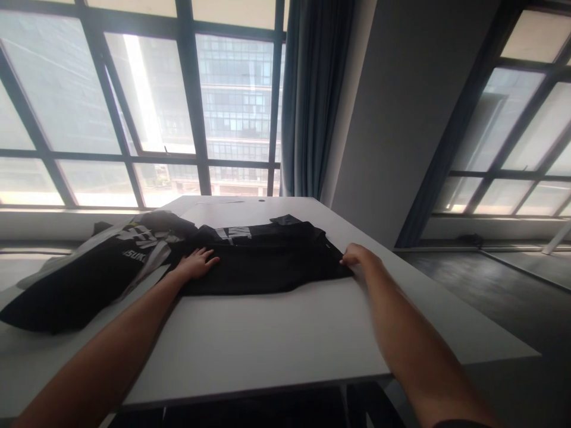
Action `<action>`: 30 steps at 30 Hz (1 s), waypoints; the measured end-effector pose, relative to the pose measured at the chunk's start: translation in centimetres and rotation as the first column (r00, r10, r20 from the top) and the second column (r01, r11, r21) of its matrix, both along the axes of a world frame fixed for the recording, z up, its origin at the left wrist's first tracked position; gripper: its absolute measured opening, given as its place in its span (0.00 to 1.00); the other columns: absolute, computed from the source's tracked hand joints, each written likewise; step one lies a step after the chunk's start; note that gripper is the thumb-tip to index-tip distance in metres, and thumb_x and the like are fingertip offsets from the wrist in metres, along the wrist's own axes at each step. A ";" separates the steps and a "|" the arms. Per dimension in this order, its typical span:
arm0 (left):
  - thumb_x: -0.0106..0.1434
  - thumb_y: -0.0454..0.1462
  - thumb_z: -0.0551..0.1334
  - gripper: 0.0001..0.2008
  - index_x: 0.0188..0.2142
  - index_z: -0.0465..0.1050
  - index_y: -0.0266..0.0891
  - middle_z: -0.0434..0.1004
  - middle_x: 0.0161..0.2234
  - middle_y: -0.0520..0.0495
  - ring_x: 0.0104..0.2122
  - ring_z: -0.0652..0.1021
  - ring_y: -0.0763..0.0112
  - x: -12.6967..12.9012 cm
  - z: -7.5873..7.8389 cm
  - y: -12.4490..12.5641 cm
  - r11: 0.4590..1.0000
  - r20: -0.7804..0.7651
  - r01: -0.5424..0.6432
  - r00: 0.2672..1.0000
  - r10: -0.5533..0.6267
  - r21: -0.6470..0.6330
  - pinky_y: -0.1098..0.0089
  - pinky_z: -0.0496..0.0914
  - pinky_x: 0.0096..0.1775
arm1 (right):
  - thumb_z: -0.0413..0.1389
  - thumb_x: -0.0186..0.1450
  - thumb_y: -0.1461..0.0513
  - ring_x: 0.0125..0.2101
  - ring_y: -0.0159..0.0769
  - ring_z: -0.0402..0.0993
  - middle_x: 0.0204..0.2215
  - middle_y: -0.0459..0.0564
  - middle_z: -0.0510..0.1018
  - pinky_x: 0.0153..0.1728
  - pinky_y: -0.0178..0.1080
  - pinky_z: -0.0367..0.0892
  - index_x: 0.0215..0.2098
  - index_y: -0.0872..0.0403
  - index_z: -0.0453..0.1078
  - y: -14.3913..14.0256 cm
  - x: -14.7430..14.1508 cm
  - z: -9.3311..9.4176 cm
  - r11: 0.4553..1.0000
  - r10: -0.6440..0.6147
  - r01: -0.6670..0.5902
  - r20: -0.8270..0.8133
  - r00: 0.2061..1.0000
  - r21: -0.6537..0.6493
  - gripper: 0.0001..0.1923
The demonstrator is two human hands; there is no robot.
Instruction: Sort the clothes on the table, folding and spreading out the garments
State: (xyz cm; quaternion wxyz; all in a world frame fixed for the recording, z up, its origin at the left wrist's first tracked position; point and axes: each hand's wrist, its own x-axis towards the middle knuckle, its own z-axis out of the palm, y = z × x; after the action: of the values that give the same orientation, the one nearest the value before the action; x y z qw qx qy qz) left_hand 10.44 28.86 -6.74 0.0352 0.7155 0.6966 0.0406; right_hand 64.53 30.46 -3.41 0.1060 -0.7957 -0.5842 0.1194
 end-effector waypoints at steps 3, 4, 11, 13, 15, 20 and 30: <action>0.68 0.57 0.44 0.37 0.70 0.56 0.43 0.49 0.72 0.40 0.70 0.51 0.46 -1.1 -0.4 0.6 1.000 0.023 0.014 1.000 -0.015 0.026 0.40 0.51 0.64 | 0.69 0.49 0.63 0.44 0.51 0.78 0.25 0.52 0.78 0.46 0.45 0.71 0.21 0.53 0.71 0.3 -1.6 0.1 0.992 0.078 -0.060 -0.160 0.984 0.115 0.10; 0.68 0.57 0.45 0.36 0.69 0.57 0.43 0.49 0.71 0.40 0.70 0.52 0.47 -1.3 -0.5 0.7 0.999 0.030 0.019 0.999 -0.020 0.034 0.40 0.51 0.64 | 0.67 0.53 0.61 0.42 0.48 0.78 0.25 0.52 0.78 0.44 0.43 0.72 0.24 0.54 0.72 0.3 -2.1 0.2 0.985 0.082 -0.040 -0.245 0.966 0.169 0.09; 0.68 0.56 0.47 0.35 0.68 0.61 0.42 0.53 0.70 0.39 0.69 0.55 0.45 -1.4 -0.4 0.6 0.998 0.049 0.020 0.999 -0.023 0.060 0.41 0.54 0.64 | 0.57 0.66 0.46 0.33 0.37 0.78 0.33 0.51 0.80 0.33 0.36 0.75 0.42 0.53 0.69 -1.6 -3.1 2.2 0.953 0.272 -0.029 -0.812 0.517 0.301 0.19; 0.68 0.56 0.46 0.35 0.68 0.60 0.42 0.53 0.70 0.39 0.69 0.54 0.46 -1.4 -0.4 0.6 0.998 0.052 0.019 0.998 -0.022 0.054 0.40 0.53 0.64 | 0.66 0.58 0.50 0.37 0.40 0.79 0.34 0.52 0.80 0.37 0.38 0.76 0.41 0.54 0.70 -2.5 -3.1 2.3 0.949 0.294 -0.253 -0.817 0.497 0.188 0.21; 0.68 0.56 0.46 0.35 0.68 0.59 0.42 0.52 0.71 0.39 0.69 0.53 0.47 -1.4 -0.4 0.6 0.999 0.051 0.020 0.998 -0.023 0.050 0.40 0.52 0.64 | 0.72 0.49 0.58 0.39 0.42 0.79 0.34 0.53 0.81 0.41 0.40 0.76 0.39 0.56 0.71 -3.2 -3.4 2.4 0.912 0.257 -0.411 -0.800 0.542 0.014 0.24; 0.68 0.55 0.48 0.34 0.67 0.61 0.42 0.54 0.70 0.38 0.69 0.55 0.47 -1.6 -0.6 0.8 0.998 0.050 0.020 0.998 -0.023 0.063 0.43 0.55 0.64 | 0.68 0.51 0.64 0.38 0.41 0.80 0.36 0.53 0.82 0.43 0.39 0.76 0.38 0.56 0.72 -3.2 -3.5 3.4 0.924 0.293 -0.360 -0.838 0.460 0.126 0.17; 0.51 0.52 0.64 0.31 0.52 0.78 0.43 0.78 0.56 0.43 0.56 0.75 0.50 -5.7 3.2 0.0 0.964 0.187 0.263 0.945 -0.267 0.046 0.61 0.67 0.59 | 0.57 0.58 0.68 0.35 0.32 0.79 0.48 0.51 0.80 0.33 0.31 0.76 0.57 0.51 0.66 -2.0 -0.7 2.5 0.921 0.373 -0.025 -0.862 0.343 0.388 0.28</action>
State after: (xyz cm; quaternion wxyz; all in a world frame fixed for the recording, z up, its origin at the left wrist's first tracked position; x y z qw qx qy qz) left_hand 4.72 28.91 -3.51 0.1001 0.7957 0.5869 0.1112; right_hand 63.87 28.49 -0.95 0.5211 -0.4847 -0.5277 0.4637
